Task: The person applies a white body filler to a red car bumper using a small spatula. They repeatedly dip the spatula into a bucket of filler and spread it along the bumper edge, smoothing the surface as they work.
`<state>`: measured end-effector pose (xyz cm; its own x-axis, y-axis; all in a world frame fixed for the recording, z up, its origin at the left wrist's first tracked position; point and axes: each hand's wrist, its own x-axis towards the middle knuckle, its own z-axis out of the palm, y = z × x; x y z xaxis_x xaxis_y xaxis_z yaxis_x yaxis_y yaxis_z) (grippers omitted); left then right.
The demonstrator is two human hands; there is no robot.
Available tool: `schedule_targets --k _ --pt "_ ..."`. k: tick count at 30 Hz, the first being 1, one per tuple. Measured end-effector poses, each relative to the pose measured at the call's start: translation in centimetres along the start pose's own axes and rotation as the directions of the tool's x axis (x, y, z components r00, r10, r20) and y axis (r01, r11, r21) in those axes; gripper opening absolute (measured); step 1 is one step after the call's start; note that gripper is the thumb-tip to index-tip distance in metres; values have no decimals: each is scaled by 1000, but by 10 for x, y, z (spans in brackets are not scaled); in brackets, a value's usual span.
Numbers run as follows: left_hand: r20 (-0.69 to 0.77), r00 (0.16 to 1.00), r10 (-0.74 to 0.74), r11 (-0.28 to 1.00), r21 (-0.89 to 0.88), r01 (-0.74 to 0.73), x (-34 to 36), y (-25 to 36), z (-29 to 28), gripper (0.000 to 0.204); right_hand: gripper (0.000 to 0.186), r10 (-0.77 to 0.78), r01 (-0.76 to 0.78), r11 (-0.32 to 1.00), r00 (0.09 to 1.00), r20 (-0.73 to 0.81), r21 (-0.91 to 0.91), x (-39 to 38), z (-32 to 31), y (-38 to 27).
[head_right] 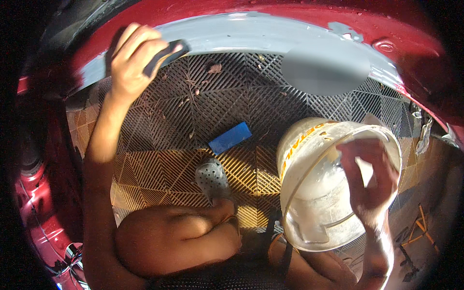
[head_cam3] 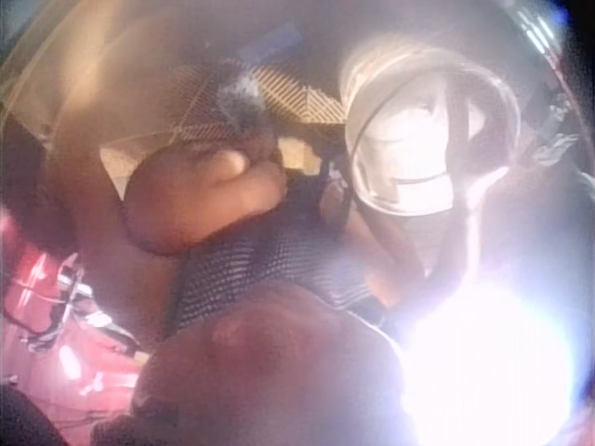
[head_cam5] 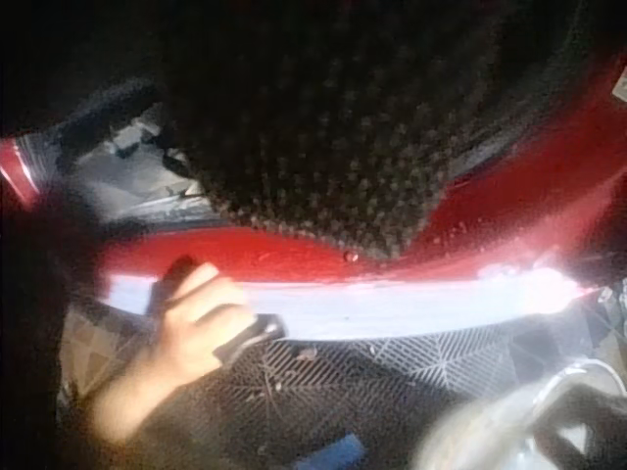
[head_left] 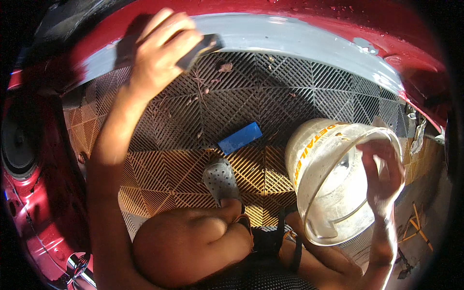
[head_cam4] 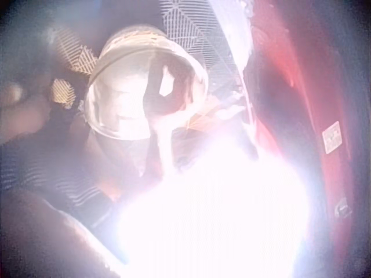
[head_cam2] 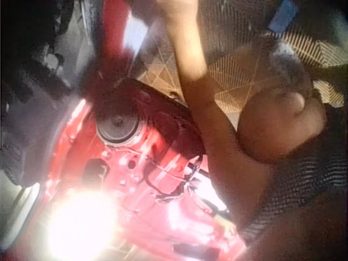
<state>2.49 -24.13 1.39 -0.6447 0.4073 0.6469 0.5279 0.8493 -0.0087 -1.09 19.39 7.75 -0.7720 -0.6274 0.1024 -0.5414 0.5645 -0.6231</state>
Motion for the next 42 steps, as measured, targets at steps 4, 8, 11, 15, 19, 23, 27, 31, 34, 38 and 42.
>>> schedule_targets --k 4,8,11,15,19,23,27,31,34,38,42 --pt "-18 999 -28 997 77 29 -15 -7 -15 28 14 40 -44 994 998 46 104 -27 -20 4" --pt "19 994 104 992 67 -105 6 -6 -1 32 20 -124 116 989 989 76 95 -10 2 -2" --pt "-1 997 -72 990 123 71 -29 -12 -21 28 20 -119 108 988 988 101 108 -26 -15 3" --pt "1 997 75 997 16 -75 10 1 2 29 22 -30 14 976 997 71 217 -23 6 3" --pt "5 997 -75 993 91 74 -18 -8 -23 27 24 -168 141 974 974 149 176 -25 -2 -7" --pt "22 998 61 998 29 -62 12 0 5 25 24 -86 63 979 990 115 192 -19 21 -4" --pt "-49 991 -124 983 130 130 -26 -5 -23 24 22 -131 112 982 984 123 154 -32 2 0" --pt "-4 1000 -11 1000 -1 11 15 2 11 24 8 228 -273 915 957 179 297 -38 22 19" --pt "-48 995 -88 990 104 92 -8 -3 -14 24 8 205 -243 959 951 233 148 -52 12 31" --pt "-71 992 -106 993 43 109 -6 6 -4 27 5 361 -406 893 904 231 194 -68 9 38" --pt "-56 994 -90 992 86 95 -12 -4 -15 30 6 293 -336 911 936 196 239 -70 22 38"
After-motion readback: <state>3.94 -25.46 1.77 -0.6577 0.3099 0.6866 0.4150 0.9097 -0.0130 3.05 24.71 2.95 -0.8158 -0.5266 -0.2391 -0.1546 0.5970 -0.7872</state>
